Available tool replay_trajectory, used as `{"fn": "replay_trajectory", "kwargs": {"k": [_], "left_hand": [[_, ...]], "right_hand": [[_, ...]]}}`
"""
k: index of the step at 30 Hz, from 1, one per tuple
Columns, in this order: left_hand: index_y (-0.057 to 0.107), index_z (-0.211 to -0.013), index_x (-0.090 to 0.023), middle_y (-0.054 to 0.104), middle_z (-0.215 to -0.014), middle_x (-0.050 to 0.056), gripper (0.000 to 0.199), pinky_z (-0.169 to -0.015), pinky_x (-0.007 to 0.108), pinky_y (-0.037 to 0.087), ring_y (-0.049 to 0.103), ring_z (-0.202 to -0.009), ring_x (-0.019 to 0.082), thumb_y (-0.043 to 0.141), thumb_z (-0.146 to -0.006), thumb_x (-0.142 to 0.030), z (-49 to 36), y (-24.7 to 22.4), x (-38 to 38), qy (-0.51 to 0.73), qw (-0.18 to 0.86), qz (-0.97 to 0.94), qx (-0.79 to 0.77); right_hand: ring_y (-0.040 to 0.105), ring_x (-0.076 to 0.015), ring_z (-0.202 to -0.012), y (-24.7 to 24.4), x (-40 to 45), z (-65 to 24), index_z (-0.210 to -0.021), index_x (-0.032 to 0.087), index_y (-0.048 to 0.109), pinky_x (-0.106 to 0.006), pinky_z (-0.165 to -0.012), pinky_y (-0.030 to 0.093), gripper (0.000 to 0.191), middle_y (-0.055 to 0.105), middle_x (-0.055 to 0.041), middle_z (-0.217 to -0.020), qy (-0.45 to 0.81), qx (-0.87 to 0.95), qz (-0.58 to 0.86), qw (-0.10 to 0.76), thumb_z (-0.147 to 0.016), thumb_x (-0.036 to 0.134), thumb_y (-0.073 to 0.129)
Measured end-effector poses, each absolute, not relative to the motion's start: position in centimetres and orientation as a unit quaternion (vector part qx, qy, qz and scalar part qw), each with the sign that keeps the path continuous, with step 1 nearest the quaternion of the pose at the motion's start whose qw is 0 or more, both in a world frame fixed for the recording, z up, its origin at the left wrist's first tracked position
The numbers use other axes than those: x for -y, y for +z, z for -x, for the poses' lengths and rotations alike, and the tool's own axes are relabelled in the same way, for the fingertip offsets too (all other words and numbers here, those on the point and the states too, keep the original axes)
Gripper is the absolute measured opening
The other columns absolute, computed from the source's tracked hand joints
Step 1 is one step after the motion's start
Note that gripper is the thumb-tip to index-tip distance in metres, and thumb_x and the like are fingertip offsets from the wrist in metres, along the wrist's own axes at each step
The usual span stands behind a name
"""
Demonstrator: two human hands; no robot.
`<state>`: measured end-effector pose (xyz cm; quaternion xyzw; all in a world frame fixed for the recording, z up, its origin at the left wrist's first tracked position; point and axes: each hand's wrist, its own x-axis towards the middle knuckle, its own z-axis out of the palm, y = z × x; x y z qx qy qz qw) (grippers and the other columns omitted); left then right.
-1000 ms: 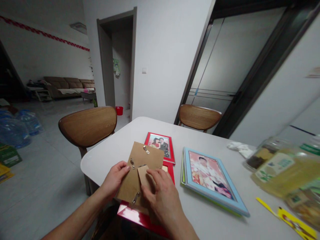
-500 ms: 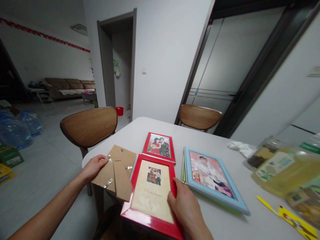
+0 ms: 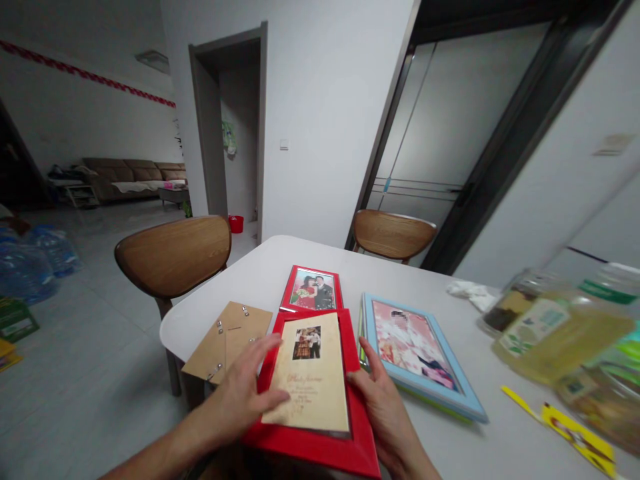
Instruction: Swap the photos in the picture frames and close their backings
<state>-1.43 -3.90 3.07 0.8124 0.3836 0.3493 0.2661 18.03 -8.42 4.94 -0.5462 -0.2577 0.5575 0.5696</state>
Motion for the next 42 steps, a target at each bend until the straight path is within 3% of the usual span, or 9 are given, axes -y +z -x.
{"fn": "replay_trajectory", "kwargs": {"k": [2, 4, 10, 15, 20, 25, 34, 38, 42], "left_hand": [[0.034, -0.121, -0.016, 0.034, -0.130, 0.012, 0.071, -0.096, 0.042, 0.031, 0.034, -0.116, 0.026, 0.066, -0.059, -0.029, -1.1, 3.4, 6.1, 0.326, 0.268, -0.850, -0.316], [0.035, -0.119, -0.014, 0.035, -0.128, 0.014, 0.066, -0.096, 0.044, 0.030, 0.034, -0.115, 0.027, 0.064, -0.061, -0.025, -2.7, 3.6, 7.2, 0.333, 0.238, -0.869, -0.279], [0.039, -0.113, -0.019, 0.053, -0.097, 0.007, 0.050, -0.078, 0.032, 0.044, 0.051, -0.088, 0.019, 0.042, -0.064, -0.006, -1.8, 4.9, 6.2, 0.427, 0.192, -0.838, -0.281], [0.040, -0.111, -0.019, 0.053, -0.085, 0.003, 0.044, -0.069, 0.028, 0.043, 0.053, -0.074, 0.017, 0.043, -0.068, -0.012, 2.5, 5.1, 4.3, 0.463, 0.209, -0.730, -0.458], [0.039, -0.111, -0.019, 0.055, -0.081, 0.001, 0.042, -0.070, 0.028, 0.042, 0.054, -0.076, 0.018, 0.044, -0.069, -0.017, 6.2, 2.5, 3.1, 0.424, 0.244, -0.686, -0.538], [0.040, -0.113, -0.018, 0.057, -0.081, 0.003, 0.042, -0.071, 0.032, 0.041, 0.055, -0.075, 0.020, 0.045, -0.071, -0.022, 7.2, 0.7, 2.9, 0.334, 0.181, -0.727, -0.571], [0.048, -0.107, -0.015, 0.057, -0.101, 0.011, 0.036, -0.085, 0.043, 0.035, 0.050, -0.095, 0.026, 0.047, -0.072, -0.025, 7.6, 0.6, 3.6, 0.271, 0.055, -0.801, -0.531], [0.039, -0.119, -0.017, 0.039, -0.127, 0.012, 0.053, -0.097, 0.044, 0.025, 0.034, -0.116, 0.026, 0.051, -0.067, -0.023, 7.0, 0.4, 4.3, 0.241, 0.094, -0.859, -0.442], [0.035, -0.123, -0.018, 0.031, -0.133, 0.011, 0.060, -0.100, 0.046, 0.021, 0.026, -0.122, 0.025, 0.050, -0.065, -0.017, 6.0, 0.2, 4.5, 0.187, 0.133, -0.890, -0.394]], "right_hand": [[0.062, -0.0174, -0.063, 5.5, 8.5, -17.7, -0.130, 0.031, 0.011, -0.033, -0.063, 0.048, 0.086, 0.066, -0.0004, -0.083, 0.550, 0.276, 0.540, 0.574, -0.061, 0.027, 0.061], [0.061, -0.0161, -0.061, 5.6, 8.5, -17.6, -0.130, 0.030, 0.013, -0.031, -0.062, 0.047, 0.086, 0.066, 0.0002, -0.080, 0.536, 0.299, 0.549, 0.567, -0.060, 0.031, 0.063], [0.053, -0.0119, -0.048, 4.5, 7.9, -18.9, -0.131, 0.018, 0.020, -0.024, -0.051, 0.043, 0.084, 0.057, 0.0047, -0.057, 0.424, 0.380, 0.646, 0.509, -0.060, 0.037, 0.061], [0.059, -0.0175, -0.069, 2.5, 7.2, -20.8, -0.126, 0.008, 0.031, -0.027, -0.065, 0.044, 0.071, 0.064, -0.0062, -0.082, 0.295, 0.471, 0.724, 0.409, -0.063, 0.037, 0.050], [0.059, -0.0213, -0.069, 0.7, 6.9, -21.5, -0.120, 0.007, 0.042, -0.030, -0.065, 0.043, 0.062, 0.065, -0.0082, -0.078, 0.152, 0.532, 0.783, 0.284, -0.066, 0.038, 0.043], [0.057, -0.0237, -0.087, 0.1, 6.8, -21.4, -0.115, 0.007, 0.047, -0.033, -0.077, 0.041, 0.055, 0.059, -0.0136, -0.103, 0.078, 0.577, 0.783, 0.219, -0.071, 0.037, 0.038], [0.052, -0.0226, -0.096, -0.1, 7.1, -21.3, -0.109, 0.009, 0.051, -0.033, -0.085, 0.036, 0.045, 0.056, -0.0130, -0.106, 0.045, 0.602, 0.779, 0.168, -0.074, 0.034, 0.038], [0.053, -0.0230, -0.089, 0.2, 7.3, -20.5, -0.107, 0.013, 0.052, -0.035, -0.078, 0.040, 0.044, 0.056, -0.0121, -0.100, 0.012, 0.601, 0.783, 0.160, -0.076, 0.037, 0.035], [0.051, -0.0228, -0.089, 0.5, 7.3, -20.0, -0.101, 0.012, 0.056, -0.034, -0.080, 0.038, 0.039, 0.056, -0.0114, -0.092, -0.028, 0.621, 0.764, 0.175, -0.075, 0.035, 0.037]]}}
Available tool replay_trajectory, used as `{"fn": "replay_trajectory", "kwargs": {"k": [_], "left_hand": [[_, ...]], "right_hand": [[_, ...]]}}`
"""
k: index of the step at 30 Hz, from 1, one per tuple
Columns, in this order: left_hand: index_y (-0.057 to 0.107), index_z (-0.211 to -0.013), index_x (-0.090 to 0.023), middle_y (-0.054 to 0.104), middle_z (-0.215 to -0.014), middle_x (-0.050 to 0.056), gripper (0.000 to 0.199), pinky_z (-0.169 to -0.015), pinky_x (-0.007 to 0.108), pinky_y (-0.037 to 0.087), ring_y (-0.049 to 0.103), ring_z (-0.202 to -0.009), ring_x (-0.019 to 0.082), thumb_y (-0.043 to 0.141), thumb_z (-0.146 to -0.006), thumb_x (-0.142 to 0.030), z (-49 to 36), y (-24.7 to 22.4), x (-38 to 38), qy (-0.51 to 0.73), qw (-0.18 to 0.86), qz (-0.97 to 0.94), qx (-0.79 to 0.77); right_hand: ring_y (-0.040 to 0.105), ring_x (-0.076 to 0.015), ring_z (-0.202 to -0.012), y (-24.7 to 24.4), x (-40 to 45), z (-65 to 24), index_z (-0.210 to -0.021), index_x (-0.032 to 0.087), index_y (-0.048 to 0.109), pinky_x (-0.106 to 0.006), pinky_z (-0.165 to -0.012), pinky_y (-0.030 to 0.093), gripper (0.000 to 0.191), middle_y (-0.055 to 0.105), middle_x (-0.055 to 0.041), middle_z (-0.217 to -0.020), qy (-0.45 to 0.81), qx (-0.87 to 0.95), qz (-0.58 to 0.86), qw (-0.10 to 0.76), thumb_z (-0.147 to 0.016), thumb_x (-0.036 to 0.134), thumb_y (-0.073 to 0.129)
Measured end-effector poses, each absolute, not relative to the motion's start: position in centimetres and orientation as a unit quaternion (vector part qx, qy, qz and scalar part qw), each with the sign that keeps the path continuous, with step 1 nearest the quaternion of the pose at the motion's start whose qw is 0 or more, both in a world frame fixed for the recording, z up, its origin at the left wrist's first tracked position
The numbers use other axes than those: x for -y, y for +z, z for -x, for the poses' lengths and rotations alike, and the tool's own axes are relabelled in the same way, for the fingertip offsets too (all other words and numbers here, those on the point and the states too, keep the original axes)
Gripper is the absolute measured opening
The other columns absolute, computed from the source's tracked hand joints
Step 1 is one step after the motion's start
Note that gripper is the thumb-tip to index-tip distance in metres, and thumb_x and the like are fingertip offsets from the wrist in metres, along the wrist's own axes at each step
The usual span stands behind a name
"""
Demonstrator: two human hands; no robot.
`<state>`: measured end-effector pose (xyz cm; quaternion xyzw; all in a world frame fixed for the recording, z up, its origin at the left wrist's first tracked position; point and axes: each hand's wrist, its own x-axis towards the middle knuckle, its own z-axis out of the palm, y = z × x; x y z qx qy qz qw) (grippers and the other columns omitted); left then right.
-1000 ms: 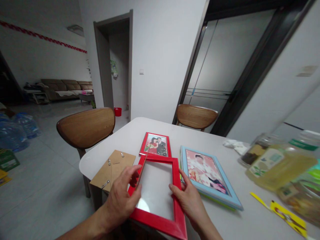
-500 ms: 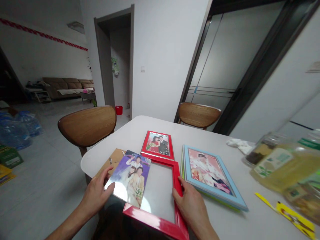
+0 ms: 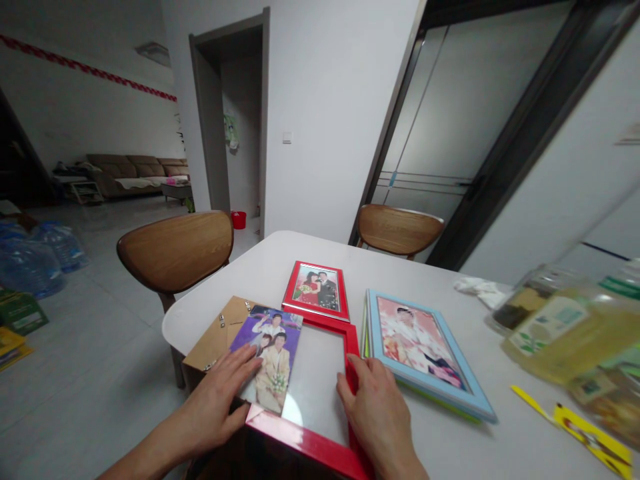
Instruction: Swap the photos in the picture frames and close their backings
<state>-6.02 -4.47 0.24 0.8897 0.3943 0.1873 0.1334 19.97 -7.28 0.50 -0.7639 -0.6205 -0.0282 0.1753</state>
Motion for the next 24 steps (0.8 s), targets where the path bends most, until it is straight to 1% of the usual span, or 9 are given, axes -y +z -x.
{"fn": "replay_trajectory", "kwargs": {"k": [4, 7, 10, 13, 16, 18, 21, 23, 24], "left_hand": [[0.038, -0.121, -0.018, 0.036, -0.130, 0.011, 0.059, -0.099, 0.046, 0.023, 0.030, -0.120, 0.024, 0.047, -0.064, -0.012, 5.3, 0.3, 4.5, 0.170, 0.120, -0.898, -0.387], [0.043, -0.119, -0.017, 0.042, -0.126, 0.012, 0.050, -0.096, 0.046, 0.028, 0.036, -0.117, 0.025, 0.045, -0.068, -0.014, 4.8, 0.2, 4.6, 0.185, 0.098, -0.900, -0.382], [0.046, -0.117, -0.017, 0.047, -0.122, 0.011, 0.045, -0.095, 0.044, 0.032, 0.041, -0.114, 0.024, 0.039, -0.073, -0.012, 4.7, 0.4, 4.4, 0.240, 0.084, -0.894, -0.369], [0.049, -0.114, -0.018, 0.051, -0.118, 0.007, 0.041, -0.095, 0.037, 0.034, 0.045, -0.110, 0.020, 0.034, -0.076, -0.011, 5.3, 1.6, 3.6, 0.352, 0.111, -0.849, -0.379], [0.056, -0.105, -0.017, 0.059, -0.108, 0.005, 0.033, -0.089, 0.032, 0.040, 0.052, -0.101, 0.021, 0.036, -0.079, -0.021, 5.8, 3.7, 2.7, 0.486, 0.198, -0.719, -0.455], [0.057, -0.100, -0.016, 0.062, -0.100, 0.005, 0.031, -0.081, 0.033, 0.045, 0.056, -0.094, 0.023, 0.040, -0.079, -0.030, 5.4, 4.8, 2.5, 0.562, 0.309, -0.603, -0.475], [0.053, -0.100, -0.014, 0.064, -0.094, 0.006, 0.035, -0.075, 0.034, 0.047, 0.058, -0.088, 0.024, 0.046, -0.076, -0.037, 3.1, 5.2, 3.3, 0.629, 0.497, -0.447, -0.398], [0.052, -0.102, -0.013, 0.064, -0.094, 0.008, 0.037, -0.077, 0.034, 0.046, 0.059, -0.088, 0.023, 0.049, -0.074, -0.037, 1.1, 4.7, 4.3, 0.631, 0.588, -0.377, -0.338], [0.051, -0.103, -0.013, 0.063, -0.096, 0.009, 0.038, -0.078, 0.034, 0.046, 0.058, -0.090, 0.023, 0.051, -0.073, -0.036, 0.2, 4.4, 4.8, 0.618, 0.625, -0.358, -0.315]], "right_hand": [[0.051, -0.0221, -0.088, 0.6, 6.9, -18.9, -0.098, 0.012, 0.059, -0.034, -0.081, 0.038, 0.036, 0.058, -0.0118, -0.091, 0.002, 0.649, 0.729, 0.216, -0.073, 0.031, 0.042], [0.052, -0.0212, -0.088, 0.8, 6.5, -16.9, -0.098, 0.012, 0.059, -0.032, -0.081, 0.038, 0.034, 0.059, -0.0117, -0.093, 0.079, 0.677, 0.691, 0.240, -0.073, 0.029, 0.043], [0.054, -0.0192, -0.084, 1.5, 6.1, -14.4, -0.097, 0.014, 0.060, -0.030, -0.078, 0.039, 0.032, 0.061, -0.0096, -0.089, 0.167, 0.701, 0.638, 0.271, -0.075, 0.026, 0.039], [0.054, -0.0185, -0.086, 2.5, 5.8, -12.9, -0.099, 0.016, 0.059, -0.031, -0.079, 0.040, 0.032, 0.061, -0.0086, -0.093, 0.236, 0.690, 0.596, 0.335, -0.075, 0.026, 0.040], [0.054, -0.0192, -0.090, 2.9, 5.6, -12.7, -0.100, 0.015, 0.058, -0.033, -0.081, 0.041, 0.034, 0.061, -0.0097, -0.099, 0.315, 0.629, 0.583, 0.405, -0.073, 0.030, 0.044], [0.056, -0.0196, -0.088, 2.7, 5.5, -12.9, -0.100, 0.014, 0.058, -0.035, -0.079, 0.042, 0.035, 0.061, -0.0104, -0.099, 0.389, 0.568, 0.573, 0.444, -0.072, 0.033, 0.046], [0.060, -0.0196, -0.079, 2.1, 5.3, -12.9, -0.105, 0.013, 0.053, -0.035, -0.071, 0.046, 0.043, 0.062, -0.0113, -0.096, 0.507, 0.436, 0.547, 0.504, -0.070, 0.038, 0.049], [0.059, -0.0199, -0.083, 1.9, 5.3, -12.9, -0.108, 0.014, 0.049, -0.034, -0.070, 0.047, 0.045, 0.061, -0.0111, -0.099, 0.546, 0.358, 0.512, 0.558, -0.071, 0.040, 0.047], [0.058, -0.0200, -0.087, 1.9, 5.3, -13.1, -0.110, 0.015, 0.047, -0.032, -0.071, 0.047, 0.045, 0.061, -0.0105, -0.101, 0.545, 0.333, 0.498, 0.587, -0.073, 0.040, 0.045]]}}
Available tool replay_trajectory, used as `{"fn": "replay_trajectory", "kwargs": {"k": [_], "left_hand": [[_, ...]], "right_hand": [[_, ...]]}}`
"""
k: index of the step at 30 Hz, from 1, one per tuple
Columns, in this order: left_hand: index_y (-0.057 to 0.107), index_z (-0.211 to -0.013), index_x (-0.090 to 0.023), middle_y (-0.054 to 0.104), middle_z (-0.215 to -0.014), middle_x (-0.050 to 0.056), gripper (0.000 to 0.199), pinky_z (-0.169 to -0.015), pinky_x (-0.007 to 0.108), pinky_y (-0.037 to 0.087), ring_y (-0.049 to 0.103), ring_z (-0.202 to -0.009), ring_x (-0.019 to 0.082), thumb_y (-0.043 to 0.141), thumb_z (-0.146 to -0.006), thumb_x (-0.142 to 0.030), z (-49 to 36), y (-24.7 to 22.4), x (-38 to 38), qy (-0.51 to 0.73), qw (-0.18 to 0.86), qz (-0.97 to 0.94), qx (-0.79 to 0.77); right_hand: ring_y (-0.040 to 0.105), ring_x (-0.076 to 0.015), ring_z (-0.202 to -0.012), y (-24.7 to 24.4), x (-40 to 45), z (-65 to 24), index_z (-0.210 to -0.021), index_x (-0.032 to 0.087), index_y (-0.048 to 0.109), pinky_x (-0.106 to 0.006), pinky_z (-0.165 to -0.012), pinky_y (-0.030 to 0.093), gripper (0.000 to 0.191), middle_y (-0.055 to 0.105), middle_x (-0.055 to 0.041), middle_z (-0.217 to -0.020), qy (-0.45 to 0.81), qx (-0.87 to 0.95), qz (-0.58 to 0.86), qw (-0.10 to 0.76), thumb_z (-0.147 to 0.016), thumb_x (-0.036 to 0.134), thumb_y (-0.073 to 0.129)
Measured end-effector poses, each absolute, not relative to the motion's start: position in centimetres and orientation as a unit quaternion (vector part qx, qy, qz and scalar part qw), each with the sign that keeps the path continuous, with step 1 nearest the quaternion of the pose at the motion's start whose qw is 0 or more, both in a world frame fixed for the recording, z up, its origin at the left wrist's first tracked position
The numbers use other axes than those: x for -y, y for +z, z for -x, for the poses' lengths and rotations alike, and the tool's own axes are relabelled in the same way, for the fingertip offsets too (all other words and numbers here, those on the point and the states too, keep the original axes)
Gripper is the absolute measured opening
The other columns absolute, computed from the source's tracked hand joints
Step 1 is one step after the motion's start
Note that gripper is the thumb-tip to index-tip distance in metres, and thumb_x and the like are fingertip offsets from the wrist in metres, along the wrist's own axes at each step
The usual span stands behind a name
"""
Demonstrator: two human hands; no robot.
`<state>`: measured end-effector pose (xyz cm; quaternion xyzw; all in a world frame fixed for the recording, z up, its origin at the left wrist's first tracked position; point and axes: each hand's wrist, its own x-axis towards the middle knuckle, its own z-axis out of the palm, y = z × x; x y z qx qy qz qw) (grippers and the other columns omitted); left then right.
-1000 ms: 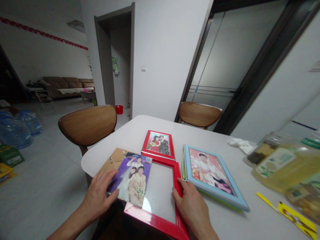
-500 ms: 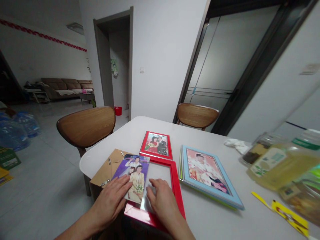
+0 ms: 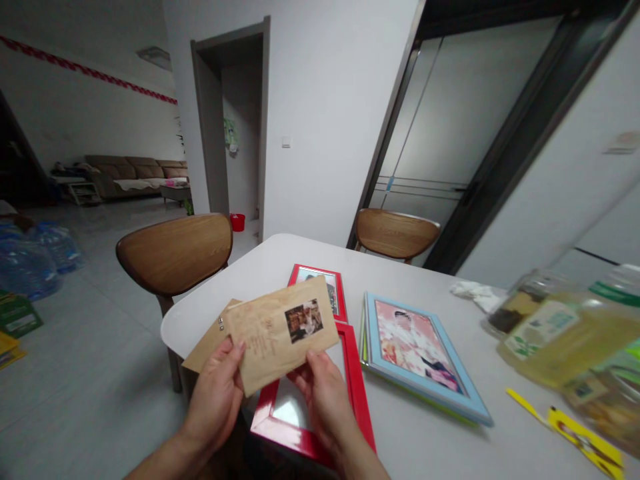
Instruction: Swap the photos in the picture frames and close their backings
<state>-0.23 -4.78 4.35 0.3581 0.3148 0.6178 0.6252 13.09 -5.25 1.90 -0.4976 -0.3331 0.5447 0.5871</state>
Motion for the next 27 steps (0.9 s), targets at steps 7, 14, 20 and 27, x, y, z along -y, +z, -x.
{"fn": "replay_trajectory", "kwargs": {"k": [7, 14, 20, 27], "left_hand": [[0.047, -0.111, -0.014, 0.052, -0.115, 0.013, 0.050, -0.089, 0.037, 0.038, 0.048, -0.105, 0.025, 0.059, -0.064, -0.026, -0.1, 2.4, 5.0, 0.548, 0.638, -0.429, -0.330], [0.046, -0.114, -0.015, 0.043, -0.125, 0.011, 0.052, -0.100, 0.038, 0.026, 0.037, -0.116, 0.023, 0.055, -0.064, -0.013, 0.9, 1.2, 6.0, 0.339, 0.420, -0.735, -0.411], [0.041, -0.119, -0.013, 0.028, -0.134, 0.012, 0.064, -0.102, 0.038, 0.022, 0.024, -0.123, 0.023, 0.063, -0.060, -0.021, 1.2, 0.8, 6.2, 0.202, 0.328, -0.836, -0.391], [0.045, -0.115, -0.013, 0.033, -0.132, 0.011, 0.056, -0.102, 0.038, 0.022, 0.025, -0.123, 0.022, 0.063, -0.063, -0.026, 1.1, 1.3, 6.1, 0.168, 0.286, -0.861, -0.385]], "right_hand": [[0.061, -0.0215, -0.080, 3.1, 5.9, -18.3, -0.121, 0.014, 0.035, -0.031, -0.063, 0.049, 0.051, 0.064, -0.0098, -0.095, 0.457, 0.372, 0.594, 0.547, -0.074, 0.032, 0.032], [0.063, -0.0204, -0.068, 2.7, 5.4, -20.0, -0.118, 0.011, 0.038, -0.030, -0.058, 0.049, 0.051, 0.067, -0.0091, -0.083, 0.502, 0.354, 0.596, 0.518, -0.068, 0.020, 0.038], [0.063, -0.0187, -0.060, 2.0, 4.2, -19.6, -0.113, 0.013, 0.043, -0.027, -0.055, 0.049, 0.051, 0.068, -0.0066, -0.074, 0.497, 0.351, 0.613, 0.504, -0.062, 0.012, 0.040], [0.063, -0.0179, -0.060, 1.8, 4.1, -19.7, -0.118, 0.015, 0.038, -0.028, -0.053, 0.047, 0.051, 0.067, -0.0053, -0.078, 0.484, 0.395, 0.623, 0.471, -0.067, 0.019, 0.039]]}}
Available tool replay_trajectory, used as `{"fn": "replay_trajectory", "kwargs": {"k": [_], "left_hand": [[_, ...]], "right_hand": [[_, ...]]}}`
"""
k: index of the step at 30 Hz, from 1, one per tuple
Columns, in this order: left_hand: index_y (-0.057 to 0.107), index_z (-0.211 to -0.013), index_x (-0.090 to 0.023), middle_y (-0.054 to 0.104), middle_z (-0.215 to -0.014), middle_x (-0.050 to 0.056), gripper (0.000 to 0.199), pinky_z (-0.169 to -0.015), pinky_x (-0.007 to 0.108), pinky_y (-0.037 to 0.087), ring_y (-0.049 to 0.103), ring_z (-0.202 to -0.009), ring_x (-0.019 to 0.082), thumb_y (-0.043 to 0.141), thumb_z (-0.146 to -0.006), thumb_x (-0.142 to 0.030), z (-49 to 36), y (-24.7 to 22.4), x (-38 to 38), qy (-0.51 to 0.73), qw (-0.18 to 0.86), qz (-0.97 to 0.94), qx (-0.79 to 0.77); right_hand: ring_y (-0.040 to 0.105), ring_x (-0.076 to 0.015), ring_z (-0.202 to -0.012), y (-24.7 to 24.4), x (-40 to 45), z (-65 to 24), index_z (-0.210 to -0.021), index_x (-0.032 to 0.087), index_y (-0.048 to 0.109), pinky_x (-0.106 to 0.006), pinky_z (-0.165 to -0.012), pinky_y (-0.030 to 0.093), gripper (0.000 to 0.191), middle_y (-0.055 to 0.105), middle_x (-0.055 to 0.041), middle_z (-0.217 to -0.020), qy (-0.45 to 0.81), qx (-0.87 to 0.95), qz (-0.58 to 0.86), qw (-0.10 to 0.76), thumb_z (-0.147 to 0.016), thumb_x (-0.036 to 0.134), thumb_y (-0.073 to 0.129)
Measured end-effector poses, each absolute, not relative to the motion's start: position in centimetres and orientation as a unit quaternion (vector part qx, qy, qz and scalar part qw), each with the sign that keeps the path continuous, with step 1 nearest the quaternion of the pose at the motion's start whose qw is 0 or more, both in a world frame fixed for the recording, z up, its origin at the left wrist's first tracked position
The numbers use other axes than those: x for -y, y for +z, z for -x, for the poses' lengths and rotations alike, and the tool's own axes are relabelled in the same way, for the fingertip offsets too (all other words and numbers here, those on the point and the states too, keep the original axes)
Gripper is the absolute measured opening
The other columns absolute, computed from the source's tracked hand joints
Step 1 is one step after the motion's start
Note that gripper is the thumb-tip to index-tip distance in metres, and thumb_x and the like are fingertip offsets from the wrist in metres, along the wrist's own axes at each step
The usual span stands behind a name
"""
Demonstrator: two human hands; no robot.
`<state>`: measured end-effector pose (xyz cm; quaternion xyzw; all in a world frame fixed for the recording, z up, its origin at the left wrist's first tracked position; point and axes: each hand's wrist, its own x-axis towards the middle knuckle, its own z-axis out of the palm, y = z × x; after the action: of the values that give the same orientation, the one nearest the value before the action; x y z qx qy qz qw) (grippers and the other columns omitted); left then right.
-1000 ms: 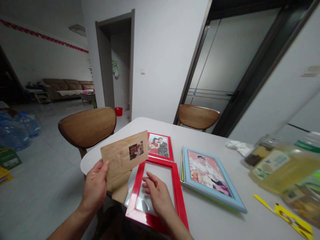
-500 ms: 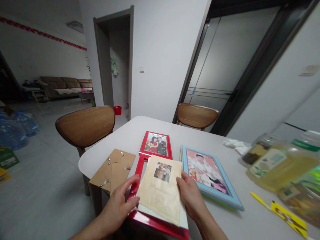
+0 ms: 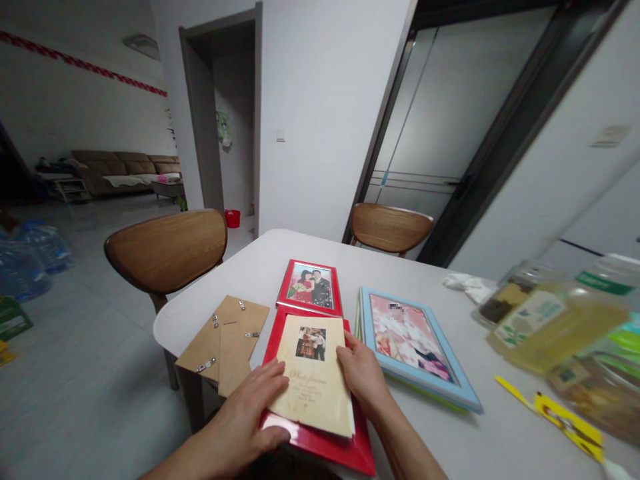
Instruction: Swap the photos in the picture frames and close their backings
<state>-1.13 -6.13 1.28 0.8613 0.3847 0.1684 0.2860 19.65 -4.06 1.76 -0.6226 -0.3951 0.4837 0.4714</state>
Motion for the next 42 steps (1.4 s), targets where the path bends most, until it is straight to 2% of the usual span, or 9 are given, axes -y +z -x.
{"fn": "replay_trajectory", "kwargs": {"k": [4, 9, 17, 20, 23, 27, 31, 37, 42], "left_hand": [[0.046, -0.114, -0.013, 0.035, -0.130, 0.012, 0.054, -0.101, 0.039, 0.022, 0.026, -0.122, 0.023, 0.063, -0.064, -0.027, 1.0, 1.6, 6.1, 0.164, 0.278, -0.864, -0.387], [0.047, -0.113, -0.012, 0.038, -0.129, 0.013, 0.053, -0.101, 0.039, 0.022, 0.028, -0.122, 0.024, 0.062, -0.066, -0.029, 1.0, 1.7, 6.2, 0.153, 0.266, -0.872, -0.381], [0.035, -0.123, -0.016, 0.028, -0.134, 0.013, 0.067, -0.101, 0.044, 0.019, 0.023, -0.123, 0.025, 0.062, -0.063, -0.034, 5.7, 1.5, 4.9, 0.140, 0.216, -0.875, -0.410], [0.036, -0.123, -0.018, 0.026, -0.135, 0.012, 0.068, -0.101, 0.045, 0.018, 0.022, -0.124, 0.025, 0.063, -0.061, -0.029, 8.6, 1.1, 3.2, 0.139, 0.161, -0.856, -0.472], [0.038, -0.121, -0.015, 0.029, -0.133, 0.014, 0.066, -0.099, 0.046, 0.020, 0.023, -0.123, 0.027, 0.063, -0.061, -0.025, 10.7, 0.3, 1.6, 0.142, 0.103, -0.825, -0.537], [0.042, -0.118, -0.012, 0.034, -0.130, 0.015, 0.060, -0.100, 0.039, 0.025, 0.028, -0.121, 0.025, 0.062, -0.062, -0.021, 11.6, -0.8, 0.7, 0.151, 0.094, -0.817, -0.549], [0.046, -0.114, -0.010, 0.041, -0.126, 0.015, 0.057, -0.099, 0.037, 0.029, 0.035, -0.118, 0.024, 0.062, -0.060, -0.015, 11.9, -1.3, 0.6, 0.182, 0.099, -0.811, -0.547], [0.050, -0.110, -0.014, 0.051, -0.118, 0.012, 0.055, -0.095, 0.038, 0.035, 0.046, -0.109, 0.024, 0.066, -0.057, -0.015, 12.2, -0.8, 0.6, 0.237, 0.118, -0.801, -0.537], [0.051, -0.107, -0.015, 0.050, -0.118, 0.013, 0.052, -0.095, 0.041, 0.035, 0.044, -0.111, 0.025, 0.068, -0.059, -0.024, 9.0, 1.7, 2.5, 0.295, 0.110, -0.817, -0.484]], "right_hand": [[0.061, -0.0190, -0.073, 1.9, 3.9, -19.8, -0.111, 0.014, 0.046, -0.028, -0.062, 0.045, 0.044, 0.065, -0.0082, -0.089, 0.344, 0.520, 0.686, 0.375, -0.069, 0.021, 0.036], [0.058, -0.0238, -0.076, 2.2, 3.9, -19.7, -0.093, 0.012, 0.055, -0.032, -0.064, 0.039, 0.034, 0.063, -0.0148, -0.087, 0.081, 0.602, 0.777, 0.165, -0.073, 0.027, 0.032], [0.058, -0.0231, -0.072, 2.2, 4.5, -19.4, -0.087, 0.014, 0.056, -0.030, -0.057, 0.037, 0.031, 0.061, -0.0132, -0.085, 0.018, 0.616, 0.785, 0.064, -0.075, 0.033, 0.035], [0.057, -0.0228, -0.074, 2.5, 4.5, -18.6, -0.097, 0.014, 0.054, -0.031, -0.059, 0.038, 0.035, 0.060, -0.0132, -0.089, 0.016, 0.617, 0.782, 0.082, -0.076, 0.033, 0.035], [0.055, -0.0202, -0.083, 3.0, 4.7, -16.2, -0.108, 0.015, 0.050, -0.029, -0.067, 0.039, 0.038, 0.056, -0.0120, -0.100, 0.036, 0.662, 0.732, 0.156, -0.077, 0.032, 0.036], [0.049, -0.0203, -0.090, 3.3, 4.8, -11.0, -0.106, 0.019, 0.053, -0.032, -0.079, 0.034, 0.036, 0.056, -0.0095, -0.097, 0.064, 0.750, 0.625, 0.205, -0.075, 0.034, 0.042], [0.047, -0.0244, -0.086, 2.6, 4.5, -6.4, -0.098, 0.021, 0.054, -0.038, -0.076, 0.033, 0.045, 0.056, -0.0084, -0.090, 0.059, 0.777, 0.598, 0.187, -0.063, 0.048, 0.054], [0.045, -0.0217, -0.089, 2.1, 4.4, -5.5, -0.105, 0.019, 0.050, -0.036, -0.077, 0.036, 0.044, 0.051, -0.0090, -0.096, 0.102, 0.758, 0.592, 0.252, -0.062, 0.029, 0.055], [0.044, -0.0219, -0.099, 3.7, 6.3, -9.6, -0.106, 0.019, 0.051, -0.040, -0.086, 0.035, 0.043, 0.048, -0.0095, -0.106, 0.104, 0.754, 0.561, 0.326, -0.062, 0.022, 0.051]]}}
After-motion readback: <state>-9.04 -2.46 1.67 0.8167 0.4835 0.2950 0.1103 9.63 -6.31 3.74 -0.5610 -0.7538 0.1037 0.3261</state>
